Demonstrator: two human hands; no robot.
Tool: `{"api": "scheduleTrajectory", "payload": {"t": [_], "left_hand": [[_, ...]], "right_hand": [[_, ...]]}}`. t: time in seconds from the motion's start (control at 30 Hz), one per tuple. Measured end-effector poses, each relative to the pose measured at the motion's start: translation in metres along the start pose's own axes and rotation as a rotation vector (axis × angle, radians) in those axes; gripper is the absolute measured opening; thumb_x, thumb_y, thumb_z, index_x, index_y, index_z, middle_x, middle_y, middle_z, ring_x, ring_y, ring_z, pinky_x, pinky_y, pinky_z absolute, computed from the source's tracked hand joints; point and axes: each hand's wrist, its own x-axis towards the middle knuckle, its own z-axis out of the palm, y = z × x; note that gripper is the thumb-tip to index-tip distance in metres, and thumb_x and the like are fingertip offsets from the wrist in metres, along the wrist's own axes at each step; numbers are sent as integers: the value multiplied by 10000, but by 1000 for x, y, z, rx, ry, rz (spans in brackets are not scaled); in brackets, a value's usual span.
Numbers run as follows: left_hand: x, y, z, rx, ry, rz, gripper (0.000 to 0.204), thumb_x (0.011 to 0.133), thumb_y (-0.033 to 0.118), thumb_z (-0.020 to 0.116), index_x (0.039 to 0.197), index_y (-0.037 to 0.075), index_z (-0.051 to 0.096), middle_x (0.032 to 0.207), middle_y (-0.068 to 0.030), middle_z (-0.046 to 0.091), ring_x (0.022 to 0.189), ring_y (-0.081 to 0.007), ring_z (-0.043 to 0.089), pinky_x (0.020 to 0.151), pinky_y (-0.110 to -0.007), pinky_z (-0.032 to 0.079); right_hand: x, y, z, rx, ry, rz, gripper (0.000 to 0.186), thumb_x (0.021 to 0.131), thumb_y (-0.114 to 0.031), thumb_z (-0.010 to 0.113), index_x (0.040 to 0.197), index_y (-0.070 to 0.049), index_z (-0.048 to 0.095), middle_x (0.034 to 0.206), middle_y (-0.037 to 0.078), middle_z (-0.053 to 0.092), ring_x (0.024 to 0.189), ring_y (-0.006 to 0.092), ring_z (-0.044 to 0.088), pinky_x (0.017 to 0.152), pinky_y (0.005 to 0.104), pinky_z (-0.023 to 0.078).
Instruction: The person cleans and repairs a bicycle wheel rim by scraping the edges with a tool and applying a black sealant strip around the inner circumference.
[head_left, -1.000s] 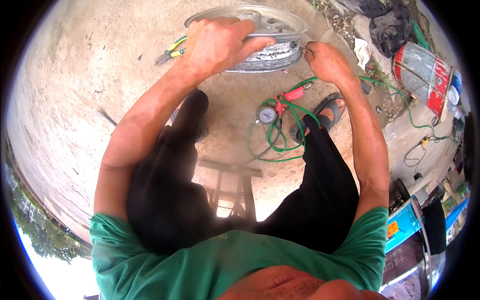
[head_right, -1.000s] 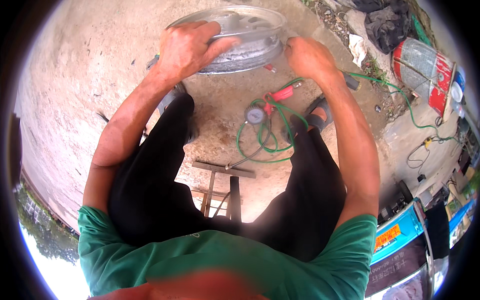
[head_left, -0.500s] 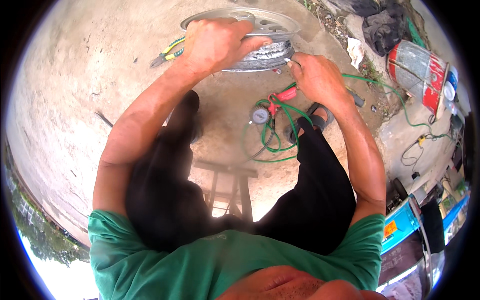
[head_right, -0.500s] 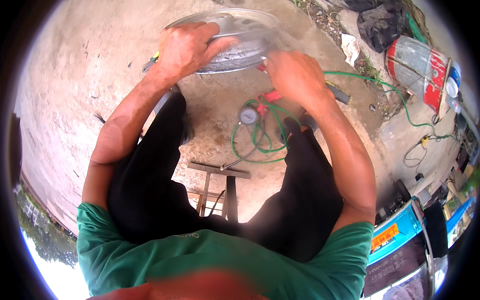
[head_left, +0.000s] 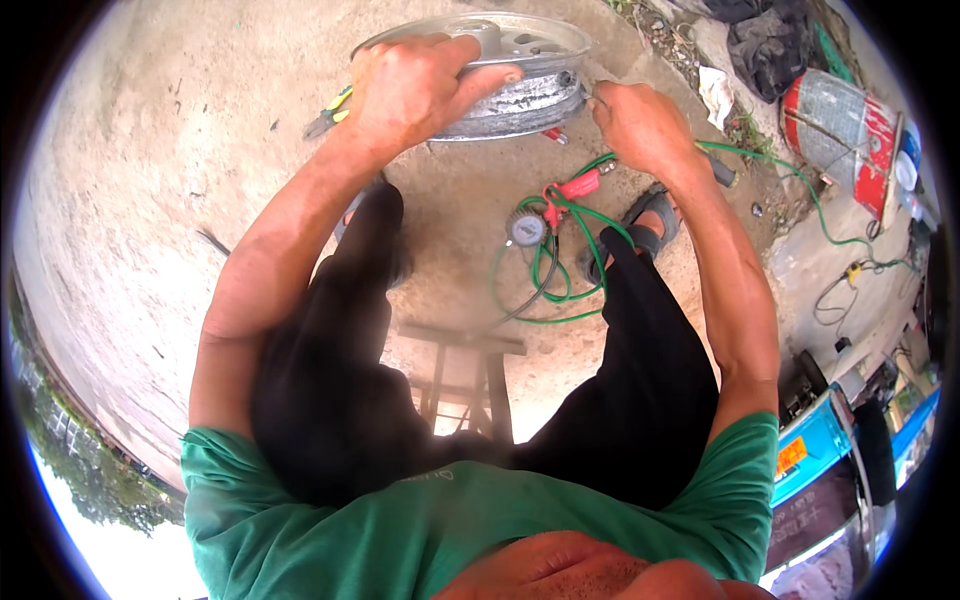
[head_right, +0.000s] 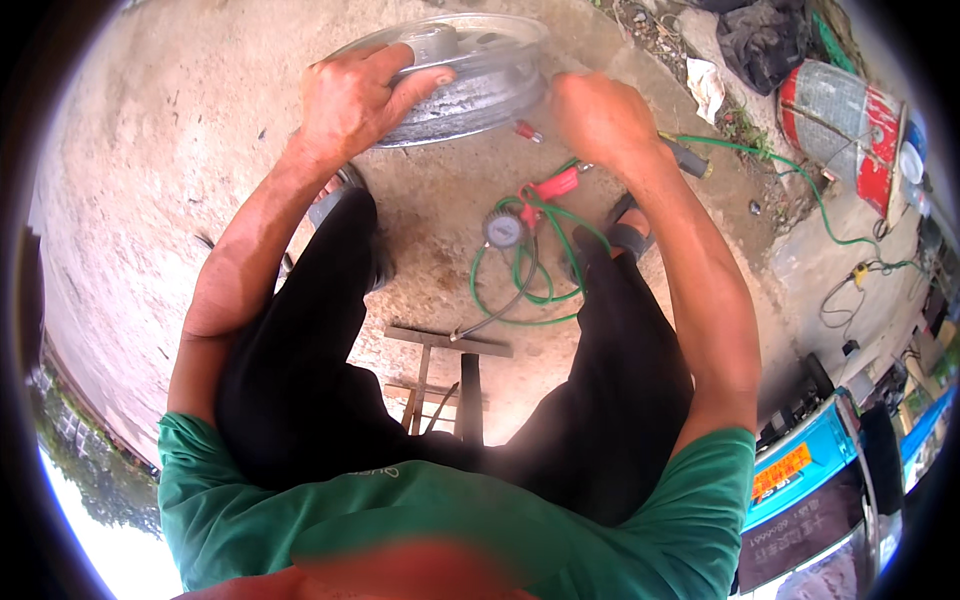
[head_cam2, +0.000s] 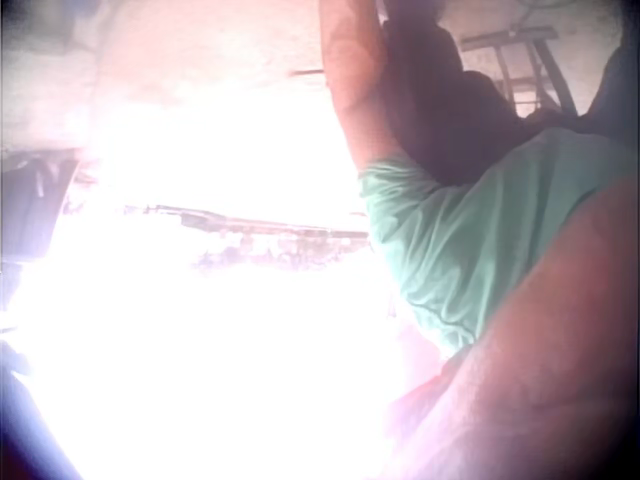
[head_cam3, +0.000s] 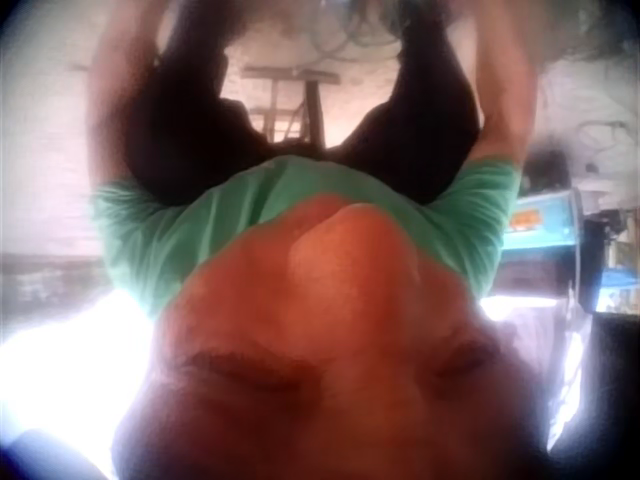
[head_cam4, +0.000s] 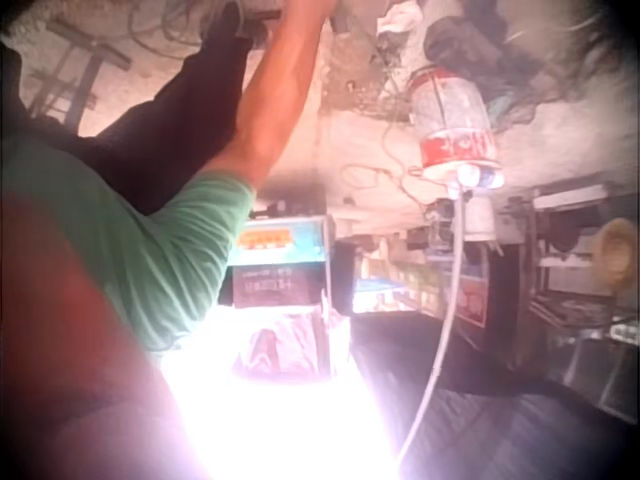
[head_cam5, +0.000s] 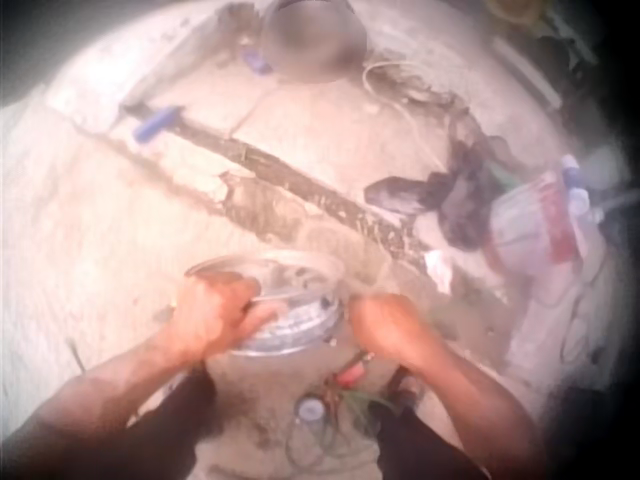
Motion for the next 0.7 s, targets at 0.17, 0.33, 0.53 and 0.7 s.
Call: {"api": "scheduleTrajectory", "payload": {"t": [0.17, 0.33, 0.53, 0.7], "left_hand": [[-1, 0, 1, -20, 35, 77, 408, 849, 497, 781, 722, 127, 666, 609, -46, 615, 552, -260, 629, 490, -382, 497], [1, 3, 3, -22, 15, 36, 390, 845, 476, 791, 726, 126, 668, 608, -45, 616, 550, -253, 627, 487, -382, 494], [5, -4, 3, -30, 24, 41, 398, 853, 487, 780, 743, 119, 676, 616, -53, 616, 565, -266, 636, 502, -383, 506], [10, -7, 5, -36, 66, -3, 460, 856, 554, 746, 697, 132, 655, 597, -58, 629, 545, -273, 639, 476, -410, 493]], "right_hand": [[-27, -25, -4, 35, -5, 1, 250, 967, -246, 576, 972, -12, 666, 843, 273, 690, 832, 480, 671, 767, 579, 511], [-23, -21, -6, 88, -18, 39, 241, 986, -249, 568, 1001, -29, 665, 874, 270, 694, 875, 491, 661, 782, 585, 505], [0, 5, 7, 72, 42, 35, 242, 990, -244, 567, 998, -22, 660, 901, 284, 692, 896, 499, 656, 795, 587, 502], [-17, -21, -17, 5, 69, -28, 235, 977, -234, 579, 977, -9, 646, 861, 274, 694, 846, 491, 668, 750, 583, 514]]}}
